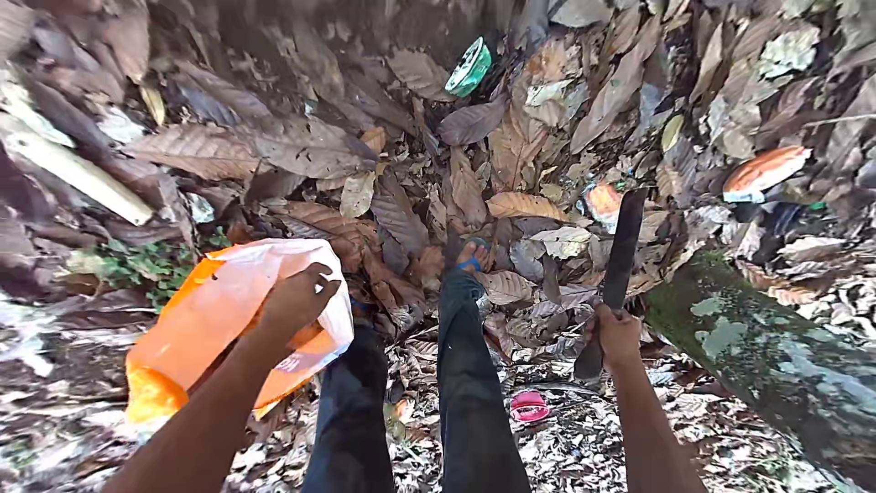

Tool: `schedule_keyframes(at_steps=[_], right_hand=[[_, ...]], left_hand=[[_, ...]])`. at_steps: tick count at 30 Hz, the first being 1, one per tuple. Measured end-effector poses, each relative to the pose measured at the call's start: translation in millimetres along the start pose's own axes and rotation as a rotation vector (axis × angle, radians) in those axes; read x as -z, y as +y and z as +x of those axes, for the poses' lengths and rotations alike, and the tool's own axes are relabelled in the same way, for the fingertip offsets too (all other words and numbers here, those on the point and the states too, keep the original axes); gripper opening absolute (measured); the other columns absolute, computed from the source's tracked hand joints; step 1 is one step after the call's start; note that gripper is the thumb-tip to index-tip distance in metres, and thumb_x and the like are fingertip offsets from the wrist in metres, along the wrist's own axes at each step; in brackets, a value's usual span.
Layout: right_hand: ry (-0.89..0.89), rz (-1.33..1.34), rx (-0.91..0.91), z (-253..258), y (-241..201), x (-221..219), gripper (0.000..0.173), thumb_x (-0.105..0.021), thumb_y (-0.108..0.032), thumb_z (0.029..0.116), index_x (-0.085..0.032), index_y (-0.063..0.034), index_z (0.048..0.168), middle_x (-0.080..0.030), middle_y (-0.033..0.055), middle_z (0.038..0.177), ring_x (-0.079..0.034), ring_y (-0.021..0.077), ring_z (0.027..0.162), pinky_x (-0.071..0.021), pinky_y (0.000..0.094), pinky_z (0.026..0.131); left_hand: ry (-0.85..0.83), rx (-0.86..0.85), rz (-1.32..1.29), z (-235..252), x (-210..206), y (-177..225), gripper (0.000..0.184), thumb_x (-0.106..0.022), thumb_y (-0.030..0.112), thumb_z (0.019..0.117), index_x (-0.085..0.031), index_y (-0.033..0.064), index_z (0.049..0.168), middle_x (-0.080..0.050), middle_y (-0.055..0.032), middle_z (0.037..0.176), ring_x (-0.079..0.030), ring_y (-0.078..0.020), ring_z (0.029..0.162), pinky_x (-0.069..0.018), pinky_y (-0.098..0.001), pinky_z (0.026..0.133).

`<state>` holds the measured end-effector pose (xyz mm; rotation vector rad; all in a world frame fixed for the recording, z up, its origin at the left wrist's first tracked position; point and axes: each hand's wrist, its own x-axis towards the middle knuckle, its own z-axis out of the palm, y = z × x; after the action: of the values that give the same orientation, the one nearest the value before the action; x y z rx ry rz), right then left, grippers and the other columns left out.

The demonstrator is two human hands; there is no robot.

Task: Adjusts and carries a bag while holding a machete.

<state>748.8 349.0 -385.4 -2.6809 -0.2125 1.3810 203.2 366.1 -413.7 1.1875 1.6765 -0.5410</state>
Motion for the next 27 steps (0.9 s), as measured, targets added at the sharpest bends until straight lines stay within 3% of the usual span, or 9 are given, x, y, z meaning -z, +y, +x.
schedule_keyframes(at_steps=[5,8,9,10,13,16,22,24,27], right_hand=[[0.339,-0.183,0.292,-16.1,-27.3,17.5,0.042,-0.058,-0.029,0.1051,-0.059,0.0089,0.124,-0.065,0.0162,0.081,-0.064,0.0248,0.065,-0.0578,0.0486,0.068],[0.305,-0.321,0.213,3.3,-38.7,8.1,0.053,-0.053,-0.031,0.1063,-0.049,0.0110,0.140,-0.067,0.0292,0.113,-0.069,0.0362,0.097,-0.0547,0.0536,0.093],[0.189,-0.407,0.120,16.4,-35.9,6.0,0.052,-0.054,-0.031,0.1062,-0.051,0.0104,0.138,-0.067,0.0271,0.110,-0.070,0.0335,0.092,-0.0570,0.0521,0.089],[0.063,-0.458,0.013,29.8,-31.8,5.7,0.049,-0.054,-0.033,0.1070,-0.053,0.0076,0.133,-0.067,0.0197,0.099,-0.069,0.0249,0.078,-0.0594,0.0446,0.077],[-0.088,-0.271,-0.093,37.9,-25.6,10.7,0.034,-0.057,-0.029,0.1073,-0.056,0.0039,0.115,-0.058,0.0059,0.070,-0.058,0.0135,0.050,-0.0558,0.0320,0.052],[-0.154,-0.127,-0.069,17.7,-14.2,20.7,0.026,-0.055,-0.024,0.1079,-0.057,0.0019,0.107,-0.056,0.0031,0.063,-0.056,0.0127,0.046,-0.0545,0.0307,0.047],[-0.208,-0.103,0.058,-51.8,-6.5,12.4,0.024,-0.057,-0.020,0.1066,-0.057,0.0039,0.106,-0.057,0.0041,0.060,-0.057,0.0139,0.045,-0.0547,0.0315,0.046],[-0.234,-0.077,0.102,-93.4,-5.6,0.7,0.021,-0.056,-0.017,0.1060,-0.058,0.0043,0.106,-0.058,0.0046,0.060,-0.057,0.0143,0.045,-0.0548,0.0318,0.046],[-0.290,-0.151,0.193,-157.1,-3.5,-18.4,0.025,-0.059,-0.019,0.1015,-0.060,0.0063,0.105,-0.060,0.0060,0.060,-0.059,0.0172,0.046,-0.0561,0.0368,0.049]], left_hand=[[0.075,0.108,0.178,-29.2,38.7,2.6,0.032,-0.059,0.029,0.1045,-0.063,0.0056,0.126,-0.072,-0.0187,0.102,-0.069,-0.0435,0.090,-0.0519,-0.0703,0.078],[0.044,0.106,0.306,-44.1,39.2,-14.7,0.029,-0.063,0.027,0.1020,-0.065,0.0055,0.122,-0.071,-0.0194,0.103,-0.070,-0.0431,0.091,-0.0529,-0.0684,0.077],[-0.001,0.110,0.351,-52.3,33.9,-19.0,0.030,-0.064,0.028,0.1011,-0.066,0.0060,0.121,-0.071,-0.0207,0.104,-0.070,-0.0444,0.093,-0.0532,-0.0684,0.077],[-0.068,0.127,0.381,-61.3,29.7,-17.6,0.032,-0.064,0.029,0.1007,-0.066,0.0059,0.123,-0.071,-0.0232,0.107,-0.069,-0.0470,0.097,-0.0526,-0.0695,0.080],[-0.290,0.229,0.401,-81.1,36.3,13.1,0.038,-0.056,0.029,0.1042,-0.062,0.0032,0.131,-0.067,-0.0303,0.120,-0.064,-0.0531,0.112,-0.0470,-0.0722,0.092],[-0.391,0.248,0.426,-100.8,27.2,19.1,0.045,-0.049,0.033,0.1068,-0.057,0.0010,0.137,-0.062,-0.0330,0.129,-0.059,-0.0547,0.120,-0.0426,-0.0741,0.097],[-0.546,0.207,0.646,-114.9,17.8,-4.0,0.054,-0.060,0.041,0.1014,-0.055,0.0064,0.142,-0.056,-0.0215,0.145,-0.046,-0.0424,0.140,-0.0310,-0.0665,0.112],[-0.474,0.175,0.668,-124.4,23.9,-7.6,0.049,-0.063,0.035,0.1000,-0.058,0.0052,0.139,-0.057,-0.0216,0.143,-0.046,-0.0430,0.139,-0.0301,-0.0666,0.112],[0.037,-0.046,0.595,-143.6,28.3,-27.8,0.025,-0.067,0.016,0.0953,-0.069,0.0009,0.115,-0.066,-0.0239,0.123,-0.057,-0.0464,0.125,-0.0413,-0.0681,0.101]])
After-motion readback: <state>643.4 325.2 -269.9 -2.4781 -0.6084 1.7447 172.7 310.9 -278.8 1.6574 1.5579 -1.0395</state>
